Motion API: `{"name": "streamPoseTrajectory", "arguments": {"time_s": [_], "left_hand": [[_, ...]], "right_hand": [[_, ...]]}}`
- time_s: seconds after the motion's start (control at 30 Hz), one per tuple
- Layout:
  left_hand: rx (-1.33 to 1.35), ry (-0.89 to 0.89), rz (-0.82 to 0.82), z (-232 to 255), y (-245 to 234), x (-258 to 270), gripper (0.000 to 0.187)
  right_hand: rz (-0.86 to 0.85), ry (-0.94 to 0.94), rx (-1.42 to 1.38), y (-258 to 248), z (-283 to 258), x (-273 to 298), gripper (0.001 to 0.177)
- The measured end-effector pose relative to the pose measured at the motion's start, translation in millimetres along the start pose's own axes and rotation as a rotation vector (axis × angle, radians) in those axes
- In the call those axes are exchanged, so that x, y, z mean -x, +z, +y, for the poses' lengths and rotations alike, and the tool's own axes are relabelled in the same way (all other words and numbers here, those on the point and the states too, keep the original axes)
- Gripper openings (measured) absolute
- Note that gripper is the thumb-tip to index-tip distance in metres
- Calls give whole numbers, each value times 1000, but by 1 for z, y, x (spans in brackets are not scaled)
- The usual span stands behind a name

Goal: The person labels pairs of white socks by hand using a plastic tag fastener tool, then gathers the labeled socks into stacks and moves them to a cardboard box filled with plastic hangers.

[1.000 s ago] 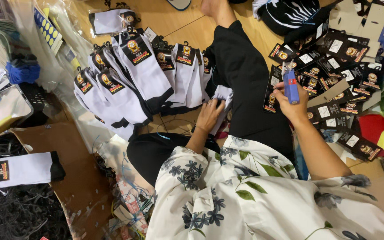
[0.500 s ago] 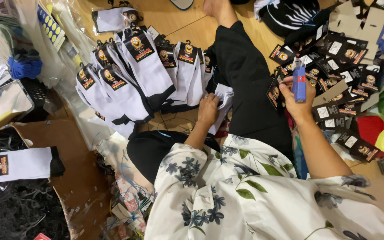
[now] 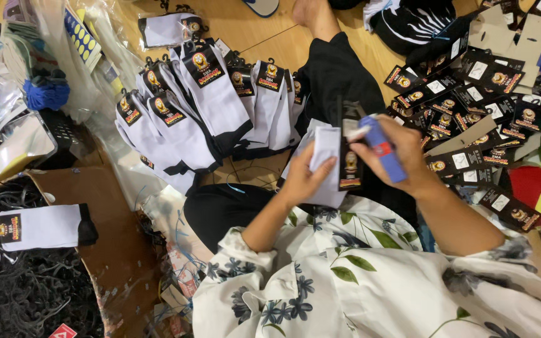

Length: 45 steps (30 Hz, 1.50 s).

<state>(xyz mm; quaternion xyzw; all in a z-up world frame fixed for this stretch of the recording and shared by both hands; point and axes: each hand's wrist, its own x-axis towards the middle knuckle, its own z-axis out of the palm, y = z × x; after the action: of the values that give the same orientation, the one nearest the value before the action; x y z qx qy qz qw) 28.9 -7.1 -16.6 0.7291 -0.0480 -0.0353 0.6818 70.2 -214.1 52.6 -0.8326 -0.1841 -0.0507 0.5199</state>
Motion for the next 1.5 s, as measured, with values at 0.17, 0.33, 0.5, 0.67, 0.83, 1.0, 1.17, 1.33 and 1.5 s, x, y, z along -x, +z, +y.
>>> {"name": "streamPoseTrajectory", "arguments": {"time_s": [0.17,0.33,0.5,0.67,0.83,1.0,1.17,1.33,1.5], "left_hand": [[43,32,37,11,5,15,34],[255,4,-178,9,-7,17,31],[69,80,-223,0,-7,28,30],[40,156,94,34,0,26,55],[15,211,171,26,0,21,23],[51,-246,508,8,0,18,20],[68,-145,603,9,7,22,15],[129,-86,667,5,10,26,16],[152,6,595,-15,19,31,35]], "right_hand": [[-171,-142,-139,9,-13,-18,26],[-224,-120,-178,-2,-7,-16,32],[-340,33,-120,-16,-17,-17,34],[-301,117,-240,-10,-12,-9,36],[-159,169,-183,-4,-9,-5,45],[-281,38,-45,0,-24,13,21],[-279,31,-47,18,-12,22,17],[-289,19,-72,21,-17,22,18],[-233,33,-50,29,-18,29,17]]}}
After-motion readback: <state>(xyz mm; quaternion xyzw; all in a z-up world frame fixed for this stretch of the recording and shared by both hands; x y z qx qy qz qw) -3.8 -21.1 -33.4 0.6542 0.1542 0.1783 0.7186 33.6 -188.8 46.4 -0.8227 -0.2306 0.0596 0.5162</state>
